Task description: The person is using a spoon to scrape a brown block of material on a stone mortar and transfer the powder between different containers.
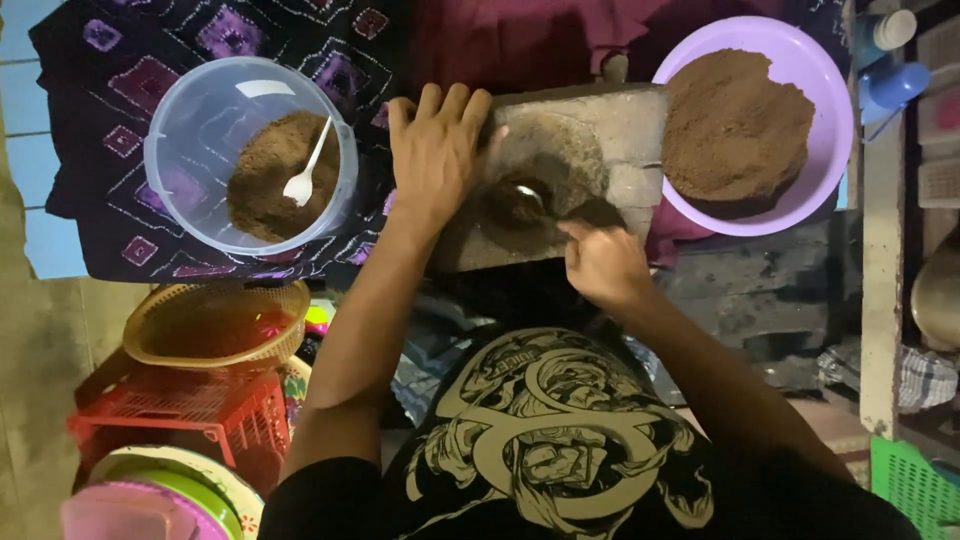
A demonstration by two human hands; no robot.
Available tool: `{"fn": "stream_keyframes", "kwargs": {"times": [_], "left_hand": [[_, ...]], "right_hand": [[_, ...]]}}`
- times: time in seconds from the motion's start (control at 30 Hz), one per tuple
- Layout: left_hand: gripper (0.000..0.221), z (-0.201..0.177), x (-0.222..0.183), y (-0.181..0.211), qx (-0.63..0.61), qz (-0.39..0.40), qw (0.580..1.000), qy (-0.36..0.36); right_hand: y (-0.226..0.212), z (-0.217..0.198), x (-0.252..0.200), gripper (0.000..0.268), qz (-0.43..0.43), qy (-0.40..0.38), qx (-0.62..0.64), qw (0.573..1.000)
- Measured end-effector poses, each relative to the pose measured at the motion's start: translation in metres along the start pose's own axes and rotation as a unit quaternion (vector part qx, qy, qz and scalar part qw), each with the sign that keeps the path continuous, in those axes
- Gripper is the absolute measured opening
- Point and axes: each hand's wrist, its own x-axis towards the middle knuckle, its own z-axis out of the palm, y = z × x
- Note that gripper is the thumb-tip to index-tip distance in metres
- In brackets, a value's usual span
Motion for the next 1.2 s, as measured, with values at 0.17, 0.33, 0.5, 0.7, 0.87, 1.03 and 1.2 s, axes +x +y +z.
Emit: {"fn": "stream_keyframes", "kwargs": {"times": [0.17, 0.33, 0.5, 0.7, 0.87, 1.03, 1.2], "left_hand": [[0.031, -0.001, 0.0, -0.002, 0.034, 0.018, 0.999, 0.017], [0.031, -0.001, 0.002, -0.002, 0.02, 0.018, 0.999, 0.034], [0.032, 0.003, 0.003, -0.002, 0.027, 0.013, 0.999, 0.033], [0.034, 0.004, 0.005, -0.003, 0.008, 0.008, 1.0, 0.021], [0.035, 0.009, 0.006, -0.005, 0.008, -0.001, 1.0, -0.005], [0.039, 0.015, 0.011, -0.012, 0.007, 0.006, 1.0, -0.005], [0.043, 0.034, 0.029, -0.026, 0.01, 0.011, 1.0, 0.001]], "right_hand": [[0.021, 0.033, 0.001, 0.041, -0.173, 0.184, 0.107, 0.962], [0.011, 0.014, -0.006, 0.033, -0.164, 0.147, 0.192, 0.956], [-0.002, -0.017, -0.008, 0.032, -0.06, 0.036, 0.282, 0.957], [-0.028, -0.067, -0.022, 0.034, 0.059, -0.059, 0.35, 0.933], [-0.045, -0.099, -0.031, 0.033, 0.13, -0.076, 0.359, 0.921], [-0.046, -0.121, -0.029, 0.034, 0.15, -0.079, 0.341, 0.925], [-0.022, -0.12, -0.004, 0.038, 0.101, 0.006, 0.361, 0.927]]}}
